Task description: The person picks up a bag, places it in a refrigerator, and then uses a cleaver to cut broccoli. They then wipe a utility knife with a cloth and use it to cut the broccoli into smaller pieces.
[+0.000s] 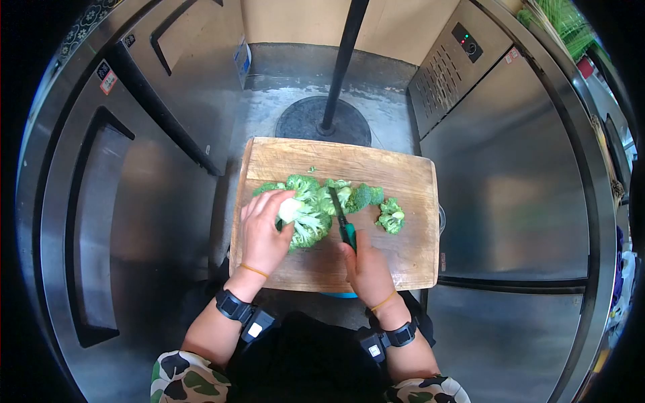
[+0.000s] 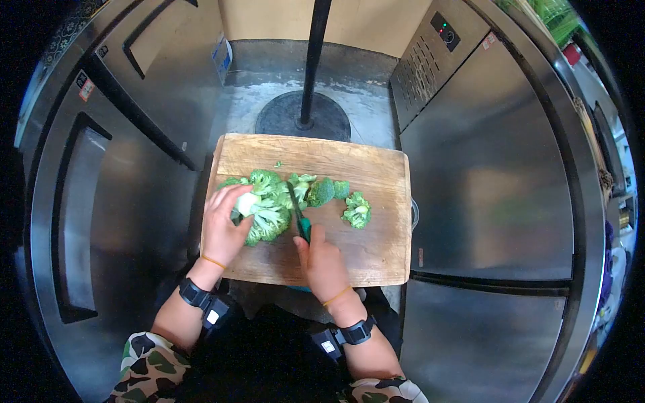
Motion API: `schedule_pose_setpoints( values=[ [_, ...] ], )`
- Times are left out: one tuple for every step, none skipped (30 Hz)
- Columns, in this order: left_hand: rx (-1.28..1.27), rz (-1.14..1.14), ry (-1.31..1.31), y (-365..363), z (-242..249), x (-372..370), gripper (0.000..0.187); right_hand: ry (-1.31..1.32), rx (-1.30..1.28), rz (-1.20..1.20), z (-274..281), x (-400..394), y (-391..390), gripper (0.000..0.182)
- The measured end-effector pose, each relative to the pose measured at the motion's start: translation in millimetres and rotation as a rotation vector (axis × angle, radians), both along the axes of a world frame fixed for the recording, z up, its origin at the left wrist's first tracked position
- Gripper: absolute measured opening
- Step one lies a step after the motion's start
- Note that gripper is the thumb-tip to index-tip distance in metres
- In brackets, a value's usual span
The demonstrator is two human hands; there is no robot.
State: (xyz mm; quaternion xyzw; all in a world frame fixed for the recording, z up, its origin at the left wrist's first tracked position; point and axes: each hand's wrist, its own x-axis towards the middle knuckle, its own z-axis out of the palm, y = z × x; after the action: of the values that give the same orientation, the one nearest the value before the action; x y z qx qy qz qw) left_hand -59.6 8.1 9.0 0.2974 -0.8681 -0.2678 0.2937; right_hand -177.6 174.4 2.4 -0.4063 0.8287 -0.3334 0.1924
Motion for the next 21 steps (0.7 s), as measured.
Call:
schedule_pose_setpoints(
  values=[
    [0.004, -0.009, 0.006, -3, 0, 2, 0.049, -0.04, 0.028, -0.019, 0, -3, 1, 0.022],
    [0.009, -0.019, 0.012, -6, 0, 4, 0.049, -0.079, 0.055, -0.04, -1, -6, 3, 0.021],
    [0.013, -0.03, 0.018, -9, 1, 6, 0.048, -0.078, 0.077, -0.024, -4, -9, 5, 0.023],
    [0.011, -0.039, 0.007, -13, 3, 8, 0.048, -0.078, 0.098, -0.008, -8, -11, 7, 0.024],
    [0.017, -0.051, 0.009, -17, 2, 11, 0.048, -0.078, 0.12, 0.008, -10, -13, 9, 0.026],
    [0.023, -0.064, 0.008, -23, 1, 14, 0.048, -0.039, 0.137, 0.015, -11, -14, 11, 0.026],
    [0.028, -0.074, 0.006, -27, 0, 17, 0.048, -0.003, 0.154, 0.025, -11, -15, 11, 0.025],
    [0.05, -0.086, 0.0, -31, 1, 19, 0.049, 0.032, 0.168, 0.036, -12, -15, 10, 0.025],
    [0.096, -0.102, 0.023, -33, 2, 21, 0.049, 0.032, 0.143, 0.037, -12, -15, 10, 0.025],
    [0.142, -0.117, 0.046, -35, 1, 22, 0.048, 0.031, 0.119, 0.037, -11, -16, 10, 0.025],
    [0.187, -0.133, 0.071, -35, 1, 22, 0.048, 0.033, 0.094, 0.038, -9, -16, 10, 0.025],
    [0.199, -0.095, 0.066, -31, 4, 23, 0.048, -0.023, 0.032, 0.032, -5, -15, 10, 0.025],
    [0.184, -0.097, 0.074, -32, 3, 25, 0.048, -0.074, -0.013, 0.025, -2, -13, 8, 0.025],
    [0.168, -0.099, 0.082, -32, -1, 25, 0.048, -0.124, -0.058, 0.017, 0, -10, 6, 0.024],
    [0.154, -0.101, 0.091, -32, -3, 26, 0.048, -0.174, -0.102, 0.009, 0, -7, 4, 0.024],
    [0.169, -0.112, 0.07, -32, -3, 27, 0.048, -0.2, -0.139, 0.036, -5, -2, 1, 0.024],
    [0.184, -0.123, 0.05, -33, -3, 28, 0.047, -0.226, -0.175, 0.062, -12, 4, -2, 0.024],
    [0.197, -0.135, 0.031, -34, -2, 28, 0.047, -0.25, -0.214, 0.087, -15, 9, -7, 0.024],
    [0.153, -0.111, 0.01, -32, 0, 27, 0.046, -0.294, -0.172, 0.109, -15, 13, -8, 0.024],
    [0.107, -0.086, -0.012, -29, 3, 27, 0.045, -0.338, -0.132, 0.131, -7, 18, -10, 0.023],
    [0.06, -0.061, -0.034, -26, 5, 27, 0.044, -0.383, -0.093, 0.154, -3, 22, -13, 0.023]
  ],
)
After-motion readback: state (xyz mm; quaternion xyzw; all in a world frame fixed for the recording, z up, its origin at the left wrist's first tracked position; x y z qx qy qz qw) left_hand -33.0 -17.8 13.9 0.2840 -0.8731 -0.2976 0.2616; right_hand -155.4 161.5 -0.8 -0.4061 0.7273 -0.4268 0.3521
